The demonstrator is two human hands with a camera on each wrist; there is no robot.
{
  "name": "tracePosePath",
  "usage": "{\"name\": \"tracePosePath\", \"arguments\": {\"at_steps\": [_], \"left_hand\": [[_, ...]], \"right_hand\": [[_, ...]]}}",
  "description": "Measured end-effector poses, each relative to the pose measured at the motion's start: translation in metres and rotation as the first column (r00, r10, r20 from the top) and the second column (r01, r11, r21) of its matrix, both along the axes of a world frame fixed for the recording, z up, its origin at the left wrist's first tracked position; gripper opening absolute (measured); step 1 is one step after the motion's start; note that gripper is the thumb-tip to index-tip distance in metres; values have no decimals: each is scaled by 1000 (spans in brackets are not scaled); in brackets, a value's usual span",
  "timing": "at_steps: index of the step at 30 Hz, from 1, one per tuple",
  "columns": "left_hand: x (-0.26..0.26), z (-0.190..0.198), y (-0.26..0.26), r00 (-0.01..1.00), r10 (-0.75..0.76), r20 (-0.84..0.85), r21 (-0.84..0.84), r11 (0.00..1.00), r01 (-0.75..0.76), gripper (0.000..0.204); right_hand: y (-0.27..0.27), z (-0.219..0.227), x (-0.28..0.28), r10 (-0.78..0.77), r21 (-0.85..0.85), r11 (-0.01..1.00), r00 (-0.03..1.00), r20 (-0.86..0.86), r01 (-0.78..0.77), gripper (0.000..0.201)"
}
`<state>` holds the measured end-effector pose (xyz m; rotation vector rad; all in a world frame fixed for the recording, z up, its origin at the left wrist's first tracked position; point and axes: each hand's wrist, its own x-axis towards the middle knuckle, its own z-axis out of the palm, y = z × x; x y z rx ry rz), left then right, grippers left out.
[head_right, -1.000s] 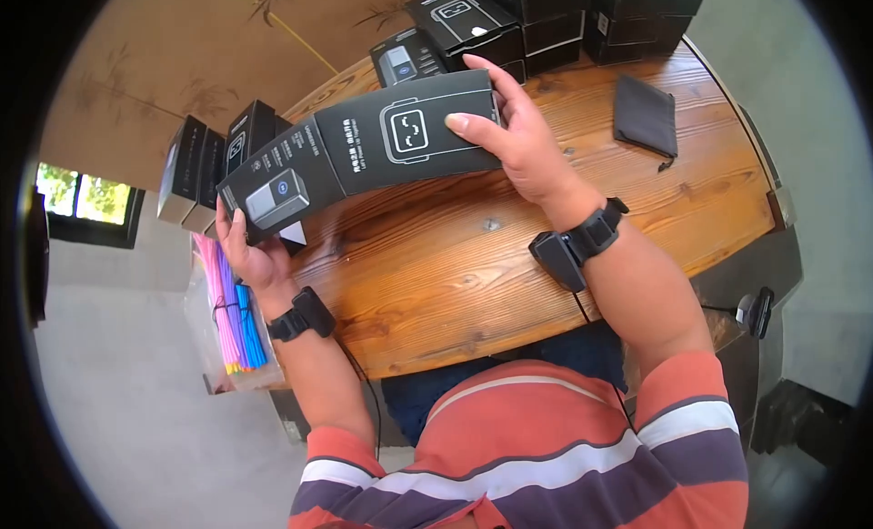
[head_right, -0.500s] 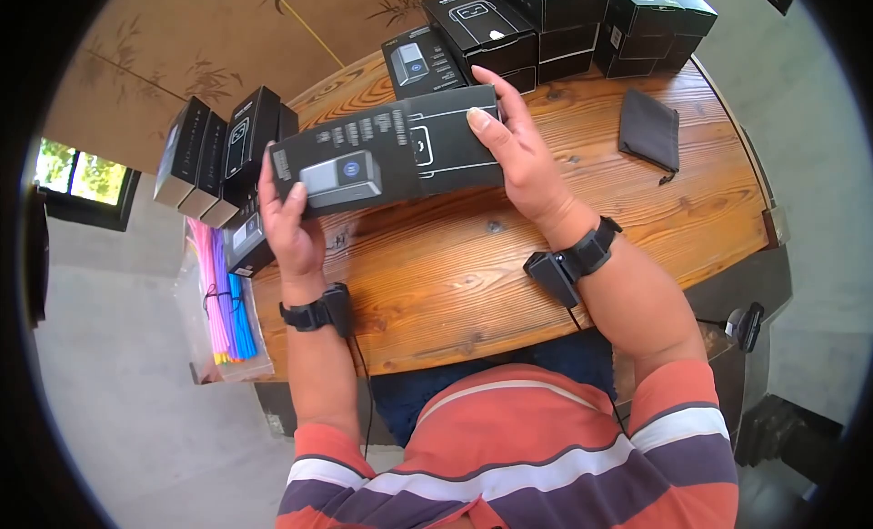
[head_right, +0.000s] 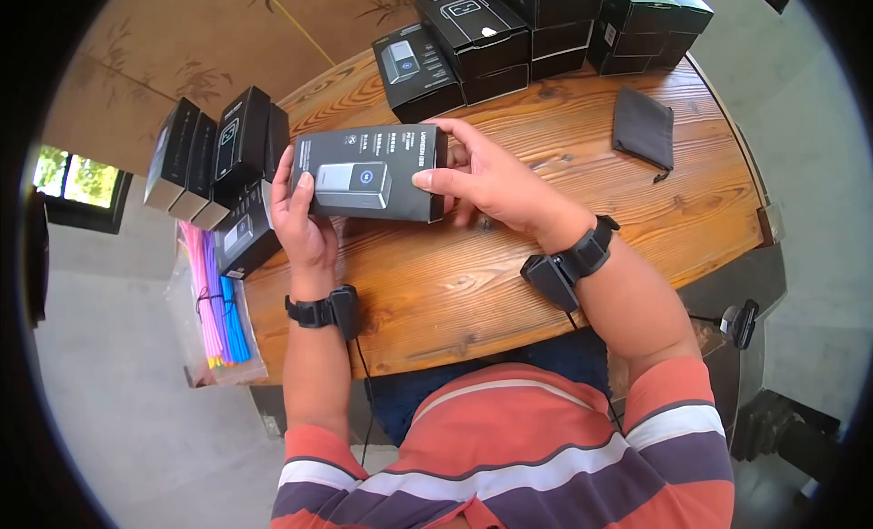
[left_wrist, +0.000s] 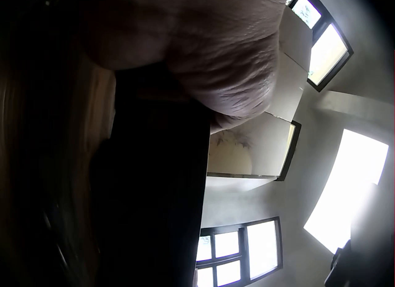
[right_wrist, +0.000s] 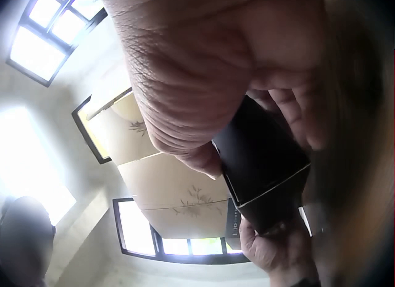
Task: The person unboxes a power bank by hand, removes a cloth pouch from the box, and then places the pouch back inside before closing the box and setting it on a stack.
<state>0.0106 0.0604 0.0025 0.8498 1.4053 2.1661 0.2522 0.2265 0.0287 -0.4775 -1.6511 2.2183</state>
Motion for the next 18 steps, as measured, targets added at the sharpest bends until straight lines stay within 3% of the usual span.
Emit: {"name": "tracePosePath", "arguments": {"at_steps": [4, 6, 7, 9, 10, 15, 17, 18], "left_hand": [[1, 3, -2, 988, -13, 155, 79, 997, 1, 69], [1, 0, -1, 994, -10, 112, 82, 997, 0, 71], [1, -2, -1, 998, -7, 69, 82, 997, 2, 74], [1, -5, -1, 997, -45, 63, 88, 995, 40, 76], [2, -6, 0, 997, -53, 64, 74, 996, 48, 75], [3, -11, 2, 983, -174, 63, 1, 985, 175, 70], [8, -12, 3, 978, -207, 27, -70, 976, 208, 64], [10, -13, 5, 977, -212, 30, -66, 975, 213, 64]], "right_hand": [[-3, -10, -7, -51, -188, 981, 997, -49, 41, 86], [-2, -12, -11, -211, -327, 932, 968, -137, 157, 85], [-1, -12, -15, -209, -325, 933, 969, -134, 156, 85], [4, -14, -23, -386, -384, 874, 906, -175, 298, 83], [9, -18, -24, -394, -409, 866, 896, -203, 288, 79], [5, -17, -24, -395, -420, 858, 902, -174, 295, 74], [0, -20, -23, -502, -308, 829, 864, -40, 467, 71], [3, -22, -21, -506, -304, 827, 862, -38, 472, 71]]}}
